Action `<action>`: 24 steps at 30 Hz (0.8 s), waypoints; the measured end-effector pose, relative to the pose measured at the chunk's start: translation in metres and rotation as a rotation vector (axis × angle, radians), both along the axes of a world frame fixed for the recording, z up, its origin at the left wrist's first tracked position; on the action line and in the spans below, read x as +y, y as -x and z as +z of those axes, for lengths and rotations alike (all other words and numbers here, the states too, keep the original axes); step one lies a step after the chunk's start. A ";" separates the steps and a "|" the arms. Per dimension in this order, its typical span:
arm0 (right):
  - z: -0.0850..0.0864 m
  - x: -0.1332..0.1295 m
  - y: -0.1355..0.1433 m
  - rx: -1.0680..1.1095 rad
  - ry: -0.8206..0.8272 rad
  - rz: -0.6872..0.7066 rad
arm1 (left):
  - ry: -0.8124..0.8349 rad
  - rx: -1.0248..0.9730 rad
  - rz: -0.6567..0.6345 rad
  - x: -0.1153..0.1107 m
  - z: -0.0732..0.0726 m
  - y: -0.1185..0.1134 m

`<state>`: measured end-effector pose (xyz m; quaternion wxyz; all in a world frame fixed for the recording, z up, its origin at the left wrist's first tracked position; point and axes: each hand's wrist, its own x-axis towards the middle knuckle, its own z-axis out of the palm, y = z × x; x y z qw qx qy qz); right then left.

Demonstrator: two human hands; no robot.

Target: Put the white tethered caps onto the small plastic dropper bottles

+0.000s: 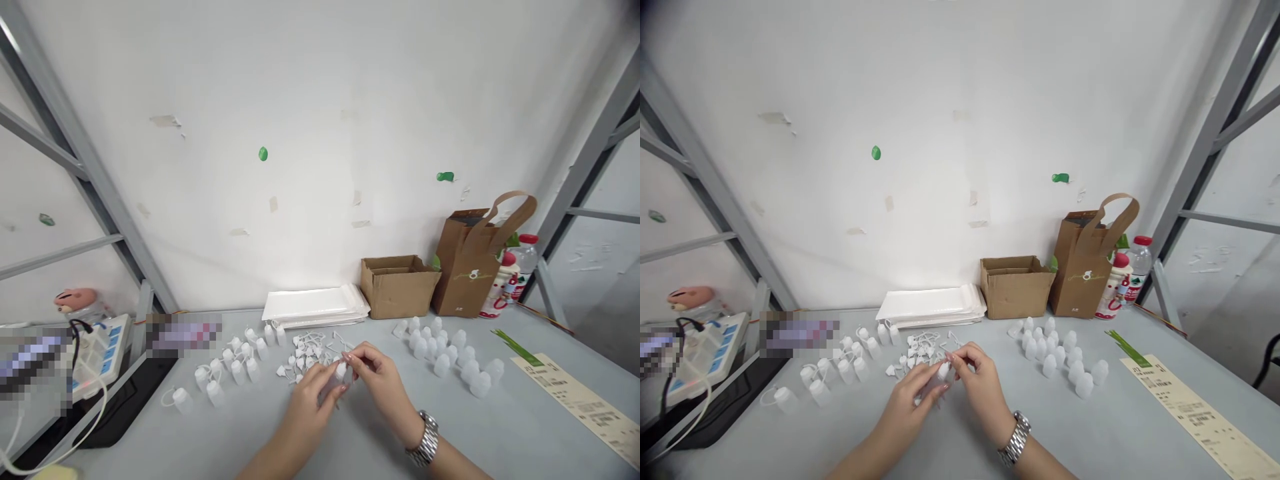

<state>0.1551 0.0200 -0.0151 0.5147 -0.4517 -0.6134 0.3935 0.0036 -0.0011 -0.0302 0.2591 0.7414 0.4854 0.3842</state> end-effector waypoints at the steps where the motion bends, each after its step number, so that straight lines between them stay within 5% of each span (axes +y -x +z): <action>1: 0.004 0.000 -0.002 -0.014 -0.053 0.000 | 0.004 -0.015 0.003 0.000 0.002 0.000; 7: 0.049 0.015 0.001 -0.175 -0.415 -0.064 | -0.070 0.083 0.145 -0.001 0.011 0.003; 11: 0.072 0.041 0.033 -0.360 -0.503 0.059 | -0.219 0.375 -0.013 -0.006 0.004 0.001; 15: 0.061 0.063 0.080 -0.703 -0.656 0.263 | -0.378 0.511 -0.207 -0.009 -0.006 -0.001; 24: 0.020 0.078 0.118 -0.891 -0.774 0.343 | -0.433 0.585 -0.214 -0.007 0.001 0.001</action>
